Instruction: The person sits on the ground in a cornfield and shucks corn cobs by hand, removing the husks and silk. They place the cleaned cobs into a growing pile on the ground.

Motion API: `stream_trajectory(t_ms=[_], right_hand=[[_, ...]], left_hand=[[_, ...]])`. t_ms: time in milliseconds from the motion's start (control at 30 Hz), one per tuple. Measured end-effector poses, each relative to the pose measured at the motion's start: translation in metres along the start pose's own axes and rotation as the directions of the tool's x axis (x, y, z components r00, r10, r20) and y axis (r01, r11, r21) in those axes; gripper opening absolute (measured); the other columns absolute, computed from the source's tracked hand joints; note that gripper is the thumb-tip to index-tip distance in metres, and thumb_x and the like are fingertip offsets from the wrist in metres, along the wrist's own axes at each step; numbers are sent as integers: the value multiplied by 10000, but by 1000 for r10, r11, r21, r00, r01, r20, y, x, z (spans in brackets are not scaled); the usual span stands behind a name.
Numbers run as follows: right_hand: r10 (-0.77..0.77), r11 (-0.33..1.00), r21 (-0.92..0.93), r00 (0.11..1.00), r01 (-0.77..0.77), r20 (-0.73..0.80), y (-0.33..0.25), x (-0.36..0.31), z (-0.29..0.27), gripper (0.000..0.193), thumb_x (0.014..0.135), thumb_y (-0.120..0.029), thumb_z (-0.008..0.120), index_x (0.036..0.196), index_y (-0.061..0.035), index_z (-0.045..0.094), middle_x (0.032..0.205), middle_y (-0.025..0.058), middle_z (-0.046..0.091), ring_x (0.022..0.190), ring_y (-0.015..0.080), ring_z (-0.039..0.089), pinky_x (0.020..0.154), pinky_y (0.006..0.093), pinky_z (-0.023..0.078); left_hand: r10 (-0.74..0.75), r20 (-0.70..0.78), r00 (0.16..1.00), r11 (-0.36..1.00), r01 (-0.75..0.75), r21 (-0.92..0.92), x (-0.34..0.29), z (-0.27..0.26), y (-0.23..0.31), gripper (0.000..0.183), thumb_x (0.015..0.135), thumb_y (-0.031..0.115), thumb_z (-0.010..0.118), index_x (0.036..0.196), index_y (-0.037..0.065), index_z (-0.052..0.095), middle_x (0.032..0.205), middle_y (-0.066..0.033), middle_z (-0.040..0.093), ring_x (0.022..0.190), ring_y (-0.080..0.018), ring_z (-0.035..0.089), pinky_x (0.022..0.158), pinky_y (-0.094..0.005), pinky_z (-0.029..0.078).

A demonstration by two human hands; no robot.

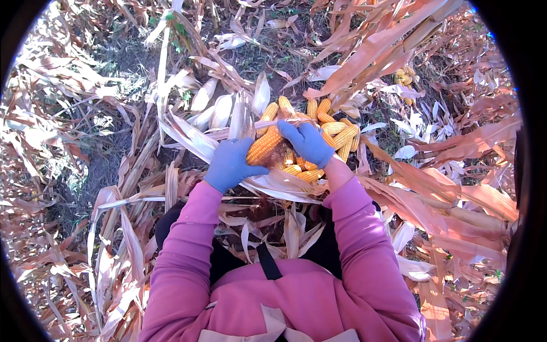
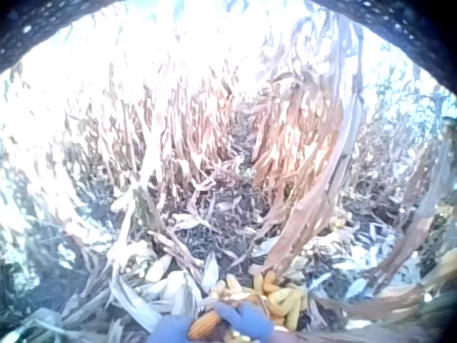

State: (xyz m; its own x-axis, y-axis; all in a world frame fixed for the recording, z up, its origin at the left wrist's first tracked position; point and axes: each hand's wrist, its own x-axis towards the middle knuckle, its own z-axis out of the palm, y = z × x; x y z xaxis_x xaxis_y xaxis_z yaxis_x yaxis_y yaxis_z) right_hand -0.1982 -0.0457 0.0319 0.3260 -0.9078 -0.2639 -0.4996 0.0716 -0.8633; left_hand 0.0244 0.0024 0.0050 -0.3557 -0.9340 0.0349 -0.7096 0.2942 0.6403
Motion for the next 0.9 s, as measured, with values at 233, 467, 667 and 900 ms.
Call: stream_trajectory(t_ms=[233, 467, 667, 900], right_hand=[[236, 622, 734, 959, -274, 158, -32, -20, 15, 366, 896, -456, 566, 850, -96, 618, 532, -3, 487, 434, 69, 449, 408, 196, 311], [32, 99, 995, 999, -18, 15, -7, -4, -12, 203, 915, -304, 547, 972, -110, 566, 831, 28, 602, 689, 160, 599, 531, 321, 516], [-338, 108, 983, 924, -151, 180, -17, -23, -37, 284, 908, -329, 541, 961, -51, 561, 836, 48, 576, 706, 150, 544, 633, 301, 493], [-150, 909, 413, 887, -49, 436, -29, -32, 2, 446, 844, -199, 674, 1218, -7, 526, 982, 42, 623, 879, 88, 571, 802, 245, 476]], left_hand=[[79, -44, 996, 917, -90, -388, -2, 1, -3, 693, 557, 469, 836, 1042, 32, 602, 901, -194, 640, 870, -360, 622, 755, -411, 482], [-169, 18, 985, 636, 123, -761, -2, 0, -5, 674, 699, 373, 755, 1210, 3, 519, 1021, -102, 622, 944, -193, 594, 844, -337, 457], [-444, 17, 896, 270, 152, -951, -4, 17, -32, 575, 925, 400, 516, 1285, -45, 456, 1193, -95, 556, 1058, -144, 527, 929, -306, 413], [-403, -177, 898, 784, 238, -574, 7, 13, -20, 546, 799, 424, 683, 1103, -12, 557, 917, -174, 652, 823, -256, 639, 734, -361, 482]])
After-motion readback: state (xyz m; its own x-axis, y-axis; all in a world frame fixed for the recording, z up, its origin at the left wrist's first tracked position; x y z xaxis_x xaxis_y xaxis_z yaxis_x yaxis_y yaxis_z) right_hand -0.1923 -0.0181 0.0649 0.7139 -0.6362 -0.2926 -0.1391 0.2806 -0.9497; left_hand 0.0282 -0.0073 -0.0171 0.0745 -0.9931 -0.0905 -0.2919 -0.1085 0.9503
